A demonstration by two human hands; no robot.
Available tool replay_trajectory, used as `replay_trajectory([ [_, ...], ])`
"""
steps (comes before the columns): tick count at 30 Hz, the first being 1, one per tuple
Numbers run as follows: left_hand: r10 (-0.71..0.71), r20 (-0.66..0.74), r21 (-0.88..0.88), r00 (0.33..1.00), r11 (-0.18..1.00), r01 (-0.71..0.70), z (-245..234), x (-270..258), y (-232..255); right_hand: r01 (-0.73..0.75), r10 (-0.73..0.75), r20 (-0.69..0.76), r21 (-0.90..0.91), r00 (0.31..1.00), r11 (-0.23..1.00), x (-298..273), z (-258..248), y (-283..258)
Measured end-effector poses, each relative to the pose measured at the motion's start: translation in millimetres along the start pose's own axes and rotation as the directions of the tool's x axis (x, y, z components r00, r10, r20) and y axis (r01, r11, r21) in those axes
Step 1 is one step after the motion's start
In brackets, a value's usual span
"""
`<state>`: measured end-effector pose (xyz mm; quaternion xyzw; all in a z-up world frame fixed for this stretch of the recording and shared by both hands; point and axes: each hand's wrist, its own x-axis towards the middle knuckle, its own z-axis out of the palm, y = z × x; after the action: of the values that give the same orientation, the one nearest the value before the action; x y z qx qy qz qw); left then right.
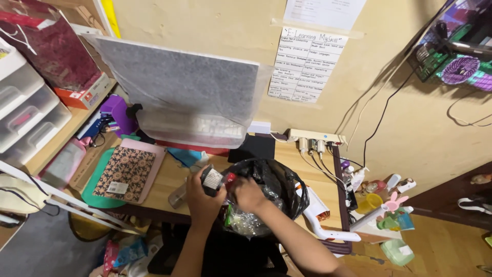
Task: Assembling the parts of a handheld vacuum cleaner and testing it on a chair.
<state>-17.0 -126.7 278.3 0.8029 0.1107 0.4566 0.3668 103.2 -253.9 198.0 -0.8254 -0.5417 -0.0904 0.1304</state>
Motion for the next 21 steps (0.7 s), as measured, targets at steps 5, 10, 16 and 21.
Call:
replay_trajectory([
  [5, -0.027, 0.144, -0.07, 0.989, 0.997, 0.037, -11.4, 6.5, -6.4, -0.438, 0.314, 0.558, 0.1, 0.768, 0.893, -25.9, -70.3, 6.4],
  [10, -0.001, 0.283, -0.176, 0.959, 0.983, 0.053, 2.3, 14.6, -10.3, -0.387, 0.288, 0.303, 0.351, 0.908, 0.853, -62.9, -80.4, 68.7],
  [16, 0.052, 0.398, -0.151, 0.916, 0.989, 0.009, 34.6, 24.5, 2.8, -0.722, 0.763, 0.025, 0.347, 0.645, 0.599, -63.0, -87.3, 48.9],
  [21, 0.177, 0.47, -0.317, 0.865, 0.948, -0.022, 43.2, 23.0, -1.7, -0.625, 0.663, -0.088, 0.262, 0.743, 0.735, -83.4, -53.5, 53.6],
])
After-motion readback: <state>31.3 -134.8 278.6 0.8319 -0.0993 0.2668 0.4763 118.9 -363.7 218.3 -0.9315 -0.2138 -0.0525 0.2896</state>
